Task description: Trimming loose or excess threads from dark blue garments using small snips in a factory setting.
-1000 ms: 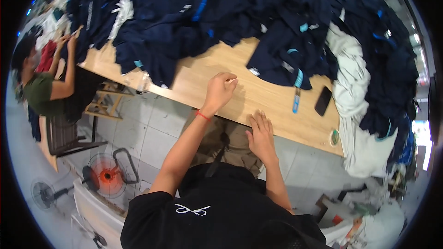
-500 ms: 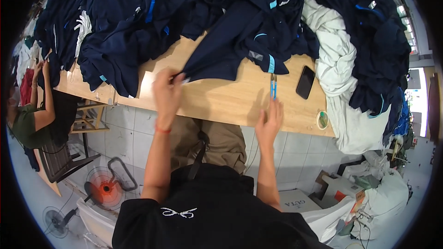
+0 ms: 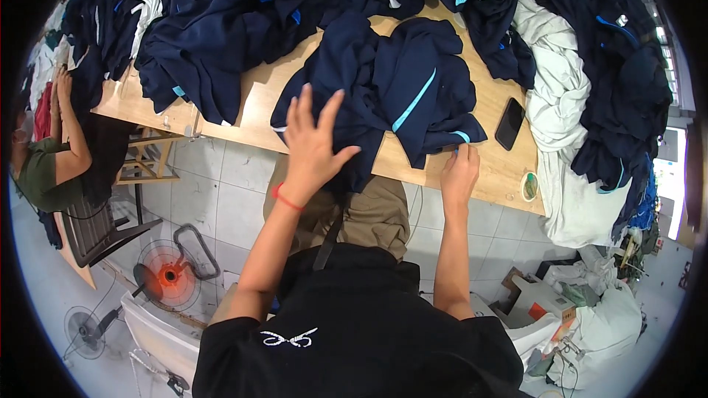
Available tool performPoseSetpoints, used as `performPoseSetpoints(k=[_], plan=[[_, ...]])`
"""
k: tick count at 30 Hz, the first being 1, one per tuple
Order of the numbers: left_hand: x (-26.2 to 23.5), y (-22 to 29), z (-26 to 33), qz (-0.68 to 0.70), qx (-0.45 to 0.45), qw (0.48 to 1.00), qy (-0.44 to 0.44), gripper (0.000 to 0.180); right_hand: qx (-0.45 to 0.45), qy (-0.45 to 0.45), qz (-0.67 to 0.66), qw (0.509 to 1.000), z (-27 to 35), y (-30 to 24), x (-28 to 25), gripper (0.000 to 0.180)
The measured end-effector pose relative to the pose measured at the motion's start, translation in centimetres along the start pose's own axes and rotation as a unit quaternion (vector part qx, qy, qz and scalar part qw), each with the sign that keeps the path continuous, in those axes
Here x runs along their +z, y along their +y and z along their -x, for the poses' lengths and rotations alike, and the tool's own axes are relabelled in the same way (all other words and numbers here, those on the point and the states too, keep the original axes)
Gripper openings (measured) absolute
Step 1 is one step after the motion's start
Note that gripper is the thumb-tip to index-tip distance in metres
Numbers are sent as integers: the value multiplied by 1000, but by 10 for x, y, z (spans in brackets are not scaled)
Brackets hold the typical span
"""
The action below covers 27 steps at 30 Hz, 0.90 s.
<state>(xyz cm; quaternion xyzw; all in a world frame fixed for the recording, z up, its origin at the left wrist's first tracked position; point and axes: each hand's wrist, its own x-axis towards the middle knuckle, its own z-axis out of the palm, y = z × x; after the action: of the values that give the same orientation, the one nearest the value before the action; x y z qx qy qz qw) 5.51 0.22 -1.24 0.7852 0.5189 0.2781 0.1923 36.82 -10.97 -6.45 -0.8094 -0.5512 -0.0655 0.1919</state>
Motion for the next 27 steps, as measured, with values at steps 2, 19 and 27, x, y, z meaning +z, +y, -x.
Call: performPoseSetpoints(k=[2,19,27], plan=[[20,20,-11,-49,9,997,-52,106,4,-9,15,1000,6,3,-10,16],[72,-19,-24,0,84,992,91,29,15,-47,-205,977,-82,-86,14,62],[64,-54,-22,126,-31,955,267,19,80,256,-171,948,-254,-23,-72,48]])
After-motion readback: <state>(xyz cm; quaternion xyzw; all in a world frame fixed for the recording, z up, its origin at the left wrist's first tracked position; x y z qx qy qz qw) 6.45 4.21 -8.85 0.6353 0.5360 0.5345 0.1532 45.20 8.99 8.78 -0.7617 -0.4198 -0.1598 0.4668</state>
